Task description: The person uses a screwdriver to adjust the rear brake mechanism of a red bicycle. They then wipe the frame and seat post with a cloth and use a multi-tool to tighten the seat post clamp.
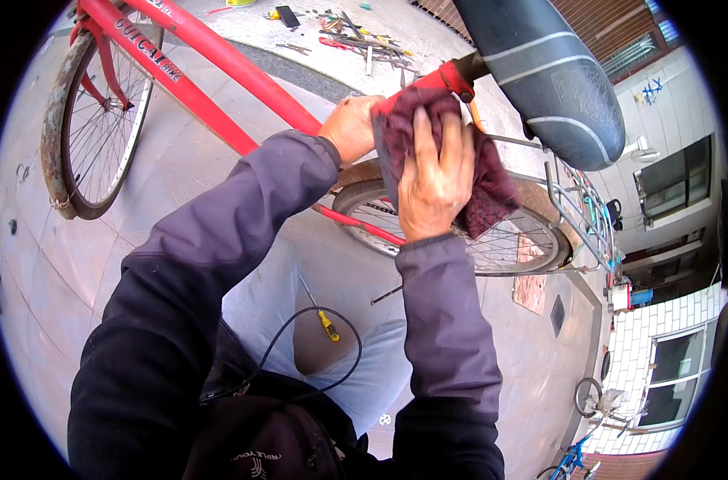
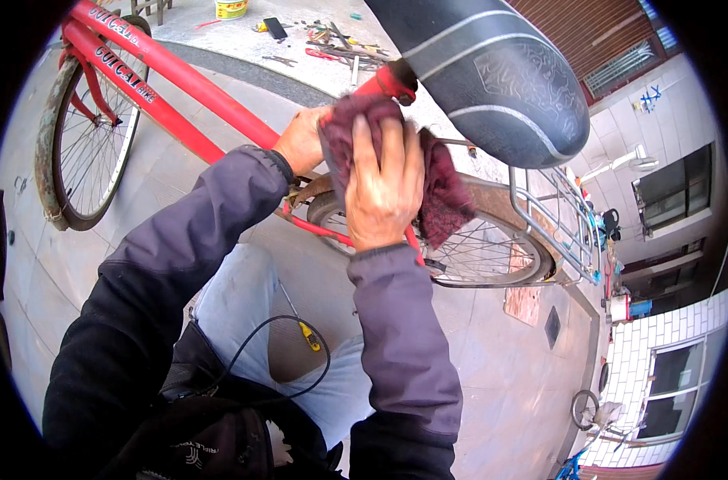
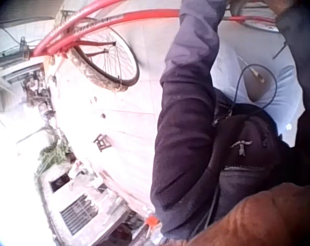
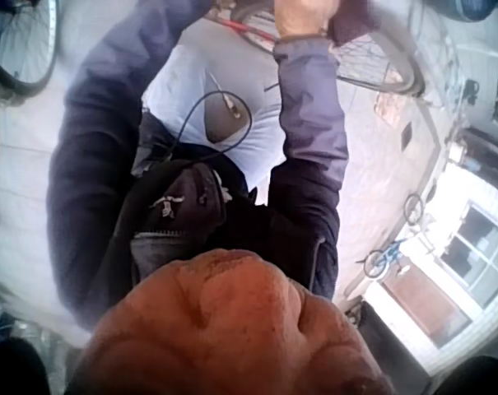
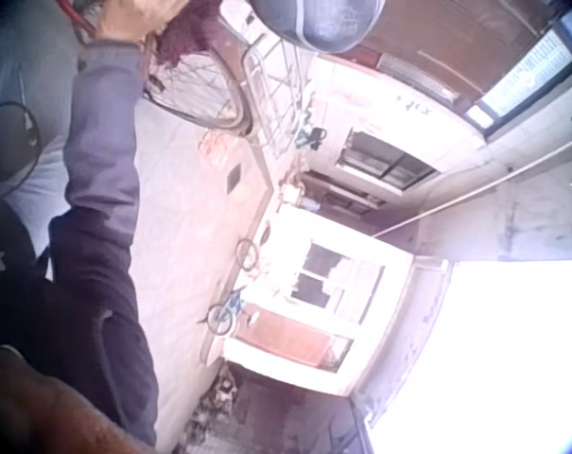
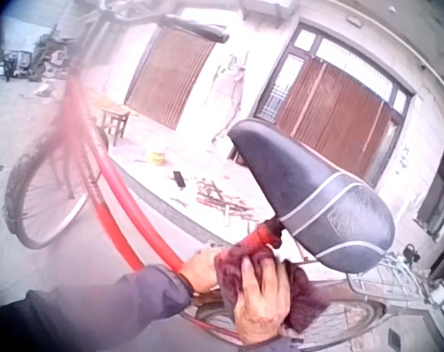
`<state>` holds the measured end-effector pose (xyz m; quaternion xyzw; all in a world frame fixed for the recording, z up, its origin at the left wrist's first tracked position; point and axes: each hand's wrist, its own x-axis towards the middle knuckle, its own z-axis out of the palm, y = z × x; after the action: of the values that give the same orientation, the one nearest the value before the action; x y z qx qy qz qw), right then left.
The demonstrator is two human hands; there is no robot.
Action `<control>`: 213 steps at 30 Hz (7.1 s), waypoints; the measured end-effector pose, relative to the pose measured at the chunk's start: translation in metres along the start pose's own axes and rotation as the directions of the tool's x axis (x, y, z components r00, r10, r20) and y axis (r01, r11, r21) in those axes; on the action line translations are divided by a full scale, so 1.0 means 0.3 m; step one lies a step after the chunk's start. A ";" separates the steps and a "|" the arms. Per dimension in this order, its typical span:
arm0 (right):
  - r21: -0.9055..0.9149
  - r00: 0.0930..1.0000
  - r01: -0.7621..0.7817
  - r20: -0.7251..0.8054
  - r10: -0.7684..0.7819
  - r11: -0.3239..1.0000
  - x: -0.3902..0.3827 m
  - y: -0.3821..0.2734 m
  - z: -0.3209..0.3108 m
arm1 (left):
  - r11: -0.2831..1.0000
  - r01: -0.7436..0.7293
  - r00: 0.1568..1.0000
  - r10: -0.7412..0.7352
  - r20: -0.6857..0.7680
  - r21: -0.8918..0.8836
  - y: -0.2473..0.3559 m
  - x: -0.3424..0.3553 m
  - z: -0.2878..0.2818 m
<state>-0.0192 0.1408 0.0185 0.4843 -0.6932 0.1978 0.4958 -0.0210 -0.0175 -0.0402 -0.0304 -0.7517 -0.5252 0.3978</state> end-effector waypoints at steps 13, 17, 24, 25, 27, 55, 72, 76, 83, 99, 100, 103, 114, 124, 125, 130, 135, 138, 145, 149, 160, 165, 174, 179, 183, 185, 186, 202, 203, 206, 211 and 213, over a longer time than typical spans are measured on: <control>-0.169 0.979 0.155 -0.109 -0.175 0.973 0.220 -0.030 -0.029 | 0.982 0.128 0.991 -0.131 0.012 0.135 0.046 -0.003 -0.014; -0.041 0.958 0.264 0.126 -0.258 0.964 0.096 -0.067 0.016 | 0.915 -0.334 0.930 0.359 -0.079 0.228 0.024 0.000 -0.028; 0.006 0.988 0.140 0.059 -0.140 0.990 0.030 0.083 -0.078 | 0.987 0.149 0.988 -0.151 0.033 0.065 0.044 -0.014 -0.015; -0.054 0.994 0.086 0.065 -0.083 0.995 0.007 0.088 -0.069 | 0.990 0.121 0.992 -0.123 0.025 0.072 0.048 -0.013 -0.011; -0.181 0.996 0.028 0.092 -0.011 0.983 0.004 0.073 -0.057 | 0.992 0.112 0.993 -0.113 0.016 0.063 0.048 -0.012 -0.010; 0.232 0.754 -0.649 0.320 0.573 0.724 0.145 0.528 -0.415 | 0.791 -0.545 0.830 0.556 0.046 0.278 0.460 -0.182 0.114; 0.639 0.609 -0.751 0.573 0.548 0.167 0.176 0.514 -0.502 | 0.800 -0.599 0.801 0.599 0.022 0.021 0.495 0.092 0.448; 0.582 0.538 -0.798 0.573 0.618 0.155 0.182 0.505 -0.515 | 0.652 -0.756 0.652 0.758 -0.025 0.052 0.486 0.117 0.432; 0.538 0.492 -0.832 0.600 0.631 0.137 0.167 0.568 -0.493 | 0.768 -0.607 0.777 0.627 0.046 -0.206 0.445 0.117 0.430; 0.408 0.560 -0.826 0.518 0.647 0.389 0.176 0.580 -0.482 | 0.682 -0.617 0.787 0.546 0.286 0.393 0.397 -0.035 0.117; 0.407 0.569 -0.821 0.528 0.630 0.401 0.174 0.577 -0.481 | 0.689 -0.579 0.802 0.578 0.151 0.435 0.394 0.008 0.116; 0.429 0.552 -0.828 0.508 0.661 0.362 0.152 0.580 -0.477 | 0.886 -0.426 0.833 0.462 -0.303 0.182 0.511 0.053 0.184; 0.558 0.555 -0.787 0.451 0.699 0.264 0.152 0.585 -0.472 | 0.452 0.415 0.899 -0.336 0.280 -0.790 0.420 -0.120 0.191; 0.538 0.530 -0.787 0.342 0.776 0.300 0.170 0.560 -0.459 | 0.961 -0.251 0.962 0.261 -0.080 0.111 0.471 -0.064 0.234; 0.531 0.532 -0.790 0.343 0.774 0.307 0.171 0.556 -0.461 | 0.946 -0.317 0.937 0.323 -0.135 0.064 0.481 -0.047 0.253; 0.529 0.604 -0.748 0.293 0.741 0.400 0.176 0.488 -0.477 | 0.910 -0.390 0.915 0.400 -0.051 0.143 0.563 0.033 0.333; 0.493 0.637 -0.754 0.387 0.666 0.434 0.174 0.546 -0.450 | 0.875 -0.191 0.970 0.238 -0.052 0.444 0.495 0.097 0.352; 0.470 0.643 -0.748 0.342 0.685 0.468 0.149 0.556 -0.426 | 0.820 -0.130 0.943 0.276 -0.186 0.557 0.439 0.151 0.342; 0.412 0.605 -0.784 0.344 0.718 0.463 0.171 0.517 -0.464 | 0.956 -0.089 0.941 0.173 -0.290 0.279 0.466 0.085 0.288; 0.400 0.606 -0.785 0.337 0.721 0.473 0.178 0.511 -0.468 | 0.914 -0.241 0.919 0.323 -0.226 0.327 0.505 -0.002 0.244; 0.332 0.657 -0.750 0.277 0.701 0.572 0.162 0.520 -0.444 | 0.858 -0.118 0.894 0.311 -0.322 0.500 0.371 -0.196 -0.053; 0.337 0.663 -0.746 0.284 0.693 0.575 0.158 0.518 -0.433 | 0.823 -0.145 0.933 0.299 -0.201 0.550 0.318 -0.246 -0.069; 0.382 0.684 -0.726 0.316 0.657 0.572 0.140 0.561 -0.420 | 0.859 -0.141 0.929 0.286 -0.233 0.492 0.305 -0.271 0.002; 0.375 0.676 -0.728 0.258 0.690 0.573 0.156 0.493 -0.448 | 0.761 -0.295 0.822 0.510 -0.252 0.578 0.365 -0.180 0.024; 0.419 0.664 -0.734 0.282 0.692 0.534 0.155 0.490 -0.447 | 0.717 -0.292 0.859 0.488 -0.155 0.633 0.337 -0.167 0.104; 0.402 0.659 -0.743 0.298 0.690 0.536 0.154 0.526 -0.440 | 0.727 -0.290 0.905 0.420 -0.069 0.622 0.319 -0.193 0.149; 0.395 0.654 -0.749 0.309 0.691 0.532 0.149 0.534 -0.432 | 0.680 -0.367 0.866 0.499 -0.035 0.635 0.294 -0.197 0.160; 0.299 0.665 -0.747 0.351 0.659 0.594 0.129 0.576 -0.410 | 0.658 -0.551 0.819 0.546 0.179 0.513 0.175 -0.368 0.263; 0.298 0.676 -0.737 0.336 0.656 0.606 0.121 0.590 -0.417 | 0.828 -0.523 0.850 0.524 0.056 0.204 0.192 -0.307 0.187; 0.204 0.701 -0.709 0.297 0.648 0.675 0.120 0.589 -0.431 | 0.689 -0.337 0.880 0.473 -0.045 0.642 0.252 -0.218 0.018; 0.160 0.701 -0.709 0.268 0.661 0.687 0.122 0.556 -0.392 | 0.626 -0.390 0.863 0.504 0.031 0.675 0.138 -0.252 0.037; 0.100 0.717 -0.685 0.266 0.644 0.722 0.120 0.559 -0.401 | 0.592 -0.356 0.893 0.443 0.077 0.722 0.045 -0.291 0.084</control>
<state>-0.1064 0.2905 0.1365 0.2651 -0.8474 0.3758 0.2653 0.0303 0.0415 -0.0883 -0.0109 -0.8463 -0.0857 0.5257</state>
